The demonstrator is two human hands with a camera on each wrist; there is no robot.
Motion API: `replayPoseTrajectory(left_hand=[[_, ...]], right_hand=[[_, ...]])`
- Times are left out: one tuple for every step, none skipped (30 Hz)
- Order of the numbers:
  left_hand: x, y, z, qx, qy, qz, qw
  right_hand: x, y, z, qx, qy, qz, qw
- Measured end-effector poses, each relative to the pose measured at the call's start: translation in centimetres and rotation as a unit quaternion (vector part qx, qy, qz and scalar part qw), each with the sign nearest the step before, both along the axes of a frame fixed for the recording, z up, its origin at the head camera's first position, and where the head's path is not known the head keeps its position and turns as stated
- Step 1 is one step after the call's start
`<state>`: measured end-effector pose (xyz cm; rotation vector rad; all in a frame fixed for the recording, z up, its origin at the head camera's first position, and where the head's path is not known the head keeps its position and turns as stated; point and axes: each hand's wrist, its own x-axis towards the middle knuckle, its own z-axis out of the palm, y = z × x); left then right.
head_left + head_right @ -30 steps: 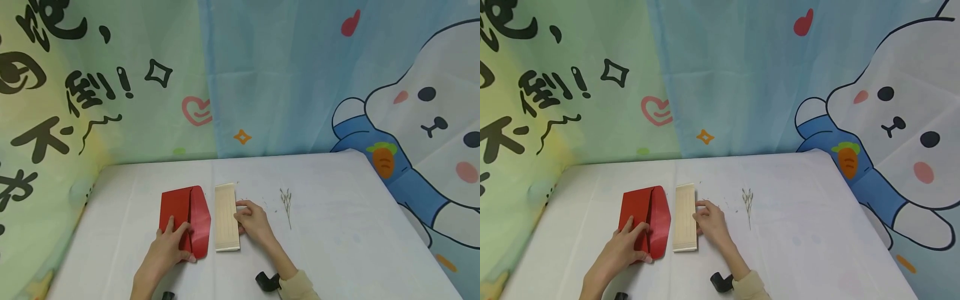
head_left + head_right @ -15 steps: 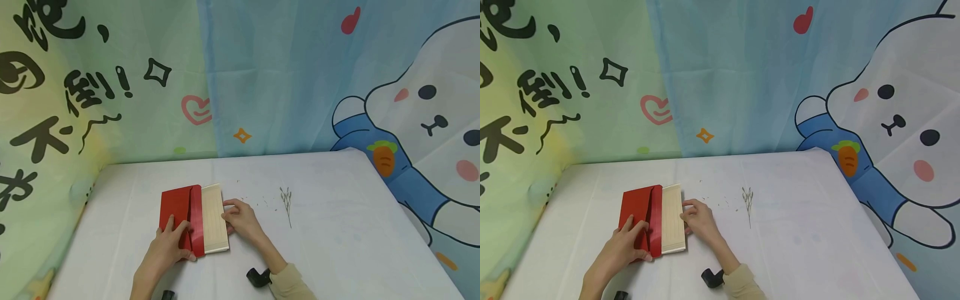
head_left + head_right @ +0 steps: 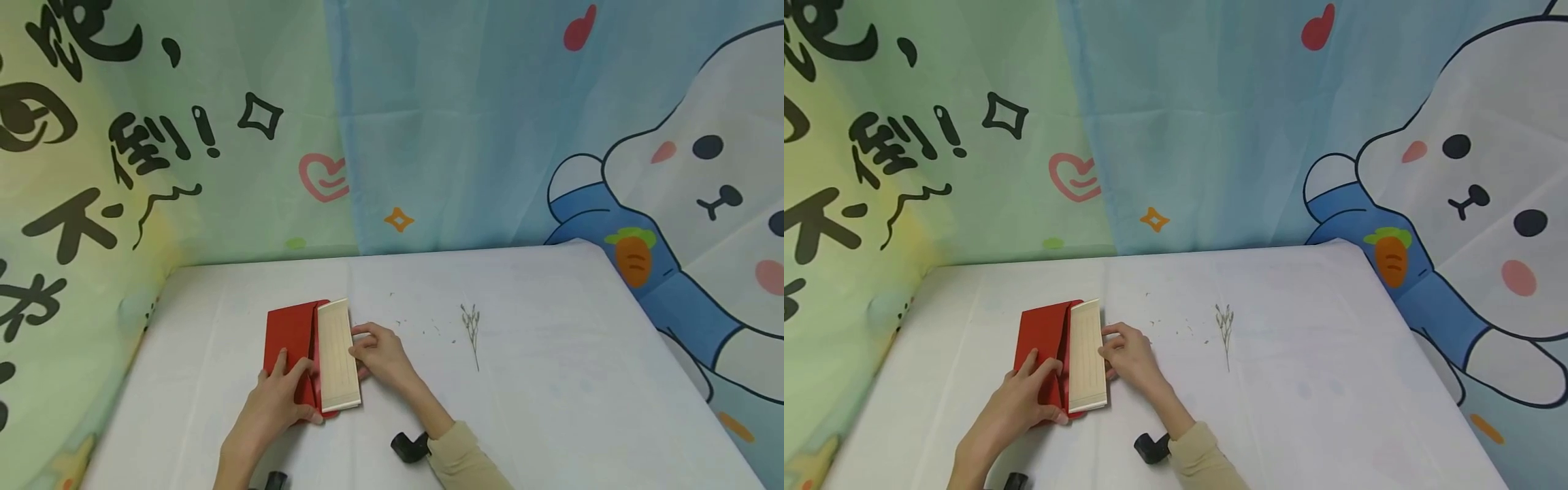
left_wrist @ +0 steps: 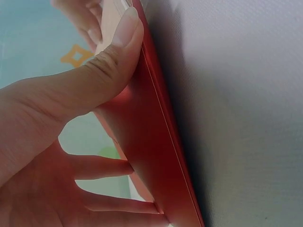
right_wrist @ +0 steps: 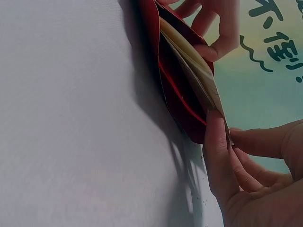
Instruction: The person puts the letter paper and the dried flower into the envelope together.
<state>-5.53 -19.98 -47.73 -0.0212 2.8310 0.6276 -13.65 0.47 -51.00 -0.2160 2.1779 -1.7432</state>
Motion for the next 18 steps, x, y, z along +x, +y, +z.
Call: replayPoseTrajectory(left_hand=[[0.0, 0.0, 0.0, 0.000, 0.002, -0.001, 1.0000], [0.0, 0.0, 0.0, 0.001, 0.003, -0.002, 1.0000], [0.0, -0.1, -0.1, 0.000, 0.004, -0.003, 1.0000], [0.0, -0.1, -0.1, 0.000, 0.004, -0.003, 1.0000], [-0.1, -0.1, -0.1, -0.001, 0.004, -0.004, 1.0000], [-0.1, -0.1, -0.1, -0.002, 0.004, -0.004, 1.0000], [-0.1, -0.1, -0.2, -0.003, 0.002, -0.004, 1.0000], [-0.1, 0.0, -0.2, -0.003, 0.001, -0.004, 1.0000], [-0.1, 0.0, -0.2, -0.004, 0.000, -0.003, 1.0000], [-0.2, 0.0, -0.2, -0.004, -0.001, -0.002, 1.0000], [-0.2, 0.0, -0.2, -0.004, -0.001, -0.001, 1.0000], [-0.2, 0.0, -0.2, -0.005, -0.001, -0.001, 1.0000], [-0.2, 0.0, -0.2, -0.005, -0.001, -0.002, 1.0000], [-0.1, -0.1, -0.1, -0.005, 0.000, -0.001, 1.0000], [-0.1, -0.1, -0.1, -0.005, 0.001, -0.002, 1.0000], [-0.1, -0.1, 0.0, -0.005, 0.003, -0.003, 1.0000], [-0.1, -0.1, 0.0, -0.004, 0.005, -0.004, 1.0000], [0.0, -0.1, 0.0, -0.005, 0.006, -0.005, 1.0000]], right_hand=[[0.0, -0.1, 0.0, 0.000, -0.001, 0.000, 1.000], [0.0, -0.2, -0.1, -0.002, -0.003, 0.000, 1.000], [-0.1, -0.3, 0.0, -0.006, -0.006, 0.000, 1.000], [-0.1, -0.4, 0.0, -0.008, -0.008, 0.001, 1.000], [-0.1, -0.5, 0.0, -0.012, -0.011, 0.002, 1.000], [0.0, -0.6, 0.1, -0.015, -0.013, 0.003, 1.000], [0.0, -0.7, 0.2, -0.017, -0.016, 0.003, 1.000], [0.0, -0.8, 0.2, -0.019, -0.019, 0.003, 1.000], [0.0, -0.9, 0.2, -0.021, -0.020, 0.005, 1.000], [0.0, -1.0, 0.2, -0.021, -0.021, 0.006, 1.000], [0.1, -1.1, 0.3, -0.022, -0.023, 0.008, 0.999], [0.1, -1.3, 0.3, -0.023, -0.023, 0.009, 0.999], [0.1, -1.4, 0.2, -0.022, -0.022, 0.012, 0.999], [0.1, -1.5, 0.2, -0.022, -0.022, 0.015, 0.999], [0.1, -1.6, 0.1, -0.023, -0.020, 0.017, 0.999], [0.1, -1.8, 0.1, -0.022, -0.021, 0.019, 0.999], [0.1, -1.9, 0.1, -0.023, -0.020, 0.020, 0.999], [0.1, -2.0, 0.0, -0.022, -0.020, 0.020, 0.999]])
